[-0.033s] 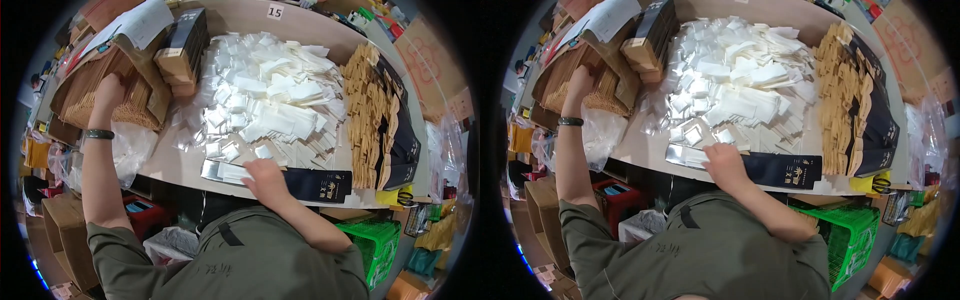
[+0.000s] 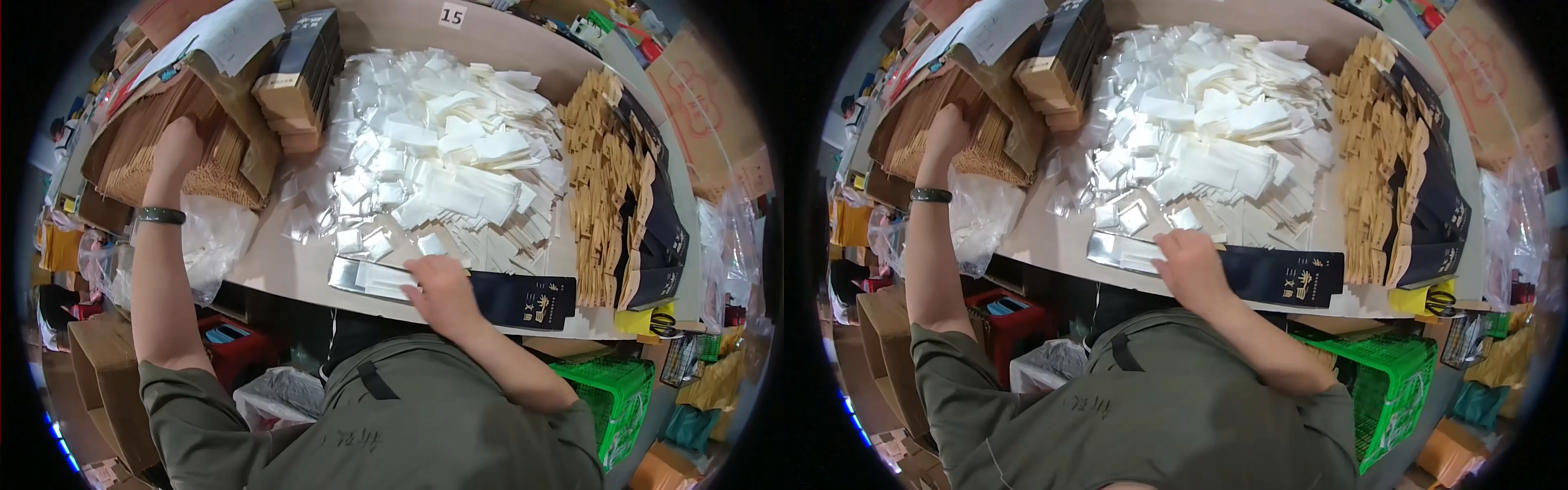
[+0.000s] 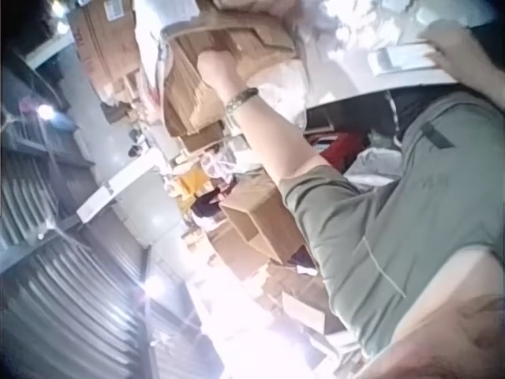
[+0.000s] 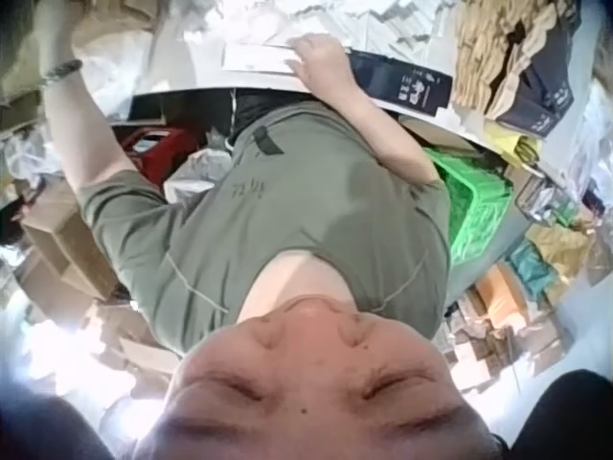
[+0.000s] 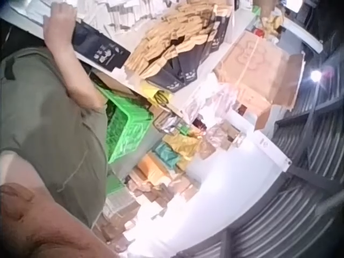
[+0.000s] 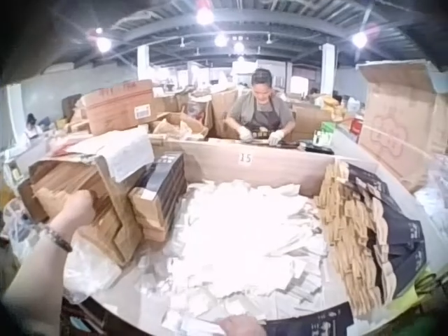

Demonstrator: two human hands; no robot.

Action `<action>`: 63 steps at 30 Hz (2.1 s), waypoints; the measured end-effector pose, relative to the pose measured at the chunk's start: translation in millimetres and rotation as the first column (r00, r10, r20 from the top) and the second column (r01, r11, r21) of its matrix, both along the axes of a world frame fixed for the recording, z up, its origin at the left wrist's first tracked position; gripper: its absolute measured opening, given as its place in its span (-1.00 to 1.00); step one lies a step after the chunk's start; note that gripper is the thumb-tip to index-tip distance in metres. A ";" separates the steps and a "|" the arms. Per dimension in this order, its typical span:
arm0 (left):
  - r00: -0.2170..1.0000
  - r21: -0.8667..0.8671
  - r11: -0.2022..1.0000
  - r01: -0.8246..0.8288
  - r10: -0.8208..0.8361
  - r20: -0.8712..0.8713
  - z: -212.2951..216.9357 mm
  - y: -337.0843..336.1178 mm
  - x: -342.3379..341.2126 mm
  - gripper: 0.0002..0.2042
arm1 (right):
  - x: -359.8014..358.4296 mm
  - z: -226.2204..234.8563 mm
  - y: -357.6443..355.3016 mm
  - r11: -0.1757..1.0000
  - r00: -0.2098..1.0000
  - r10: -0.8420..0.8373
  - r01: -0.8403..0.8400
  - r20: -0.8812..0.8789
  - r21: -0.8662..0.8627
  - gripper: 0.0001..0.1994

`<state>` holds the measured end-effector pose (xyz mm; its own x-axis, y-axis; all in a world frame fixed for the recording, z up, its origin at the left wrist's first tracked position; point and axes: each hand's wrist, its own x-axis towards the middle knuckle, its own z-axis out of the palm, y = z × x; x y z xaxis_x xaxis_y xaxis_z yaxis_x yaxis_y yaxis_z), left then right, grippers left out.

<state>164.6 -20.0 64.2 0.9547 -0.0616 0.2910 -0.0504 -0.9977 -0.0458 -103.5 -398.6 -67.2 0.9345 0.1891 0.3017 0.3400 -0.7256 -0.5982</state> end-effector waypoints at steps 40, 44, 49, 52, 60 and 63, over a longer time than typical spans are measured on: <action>0.662 -0.298 0.647 0.702 -0.747 -0.064 -148.7 -168.5 -251.8 -0.46 | -43.0 7.1 -6.3 0.960 0.954 0.270 -0.257 0.132 -0.109 -0.89; 0.883 -0.758 0.596 0.266 -0.465 -0.055 -108.1 -189.7 -243.2 -0.68 | 8.6 126.8 -113.5 0.818 0.900 0.385 -0.231 0.202 -0.527 -0.86; 0.580 -0.870 0.267 -0.414 -0.659 -0.478 -136.0 -184.9 -253.3 -0.68 | 28.8 194.6 -218.9 0.740 0.843 0.036 0.339 0.537 -0.582 -0.78; 0.377 -0.839 0.039 -0.543 -0.881 -0.285 -149.3 -212.6 -268.4 -0.48 | -17.9 67.5 -180.5 0.895 0.955 0.282 -0.296 -0.091 -0.334 -0.61; 0.395 -0.779 0.413 -0.472 -0.691 -0.606 -116.1 -215.0 -262.9 -0.54 | -44.2 0.5 -72.8 0.961 0.997 0.071 -0.074 -0.022 -0.268 -0.71; 0.873 -0.566 0.803 0.187 -0.399 -0.279 -131.4 -188.7 -272.2 -0.47 | -36.1 4.8 -54.2 0.958 0.949 -0.151 0.071 -0.276 -0.277 -0.75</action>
<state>-107.6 -208.7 -67.2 0.9532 -0.3022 -0.0055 -0.2509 -0.8013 0.5431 -139.6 -452.8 -62.4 0.9929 0.1140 -0.0329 0.0877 -0.8920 -0.4435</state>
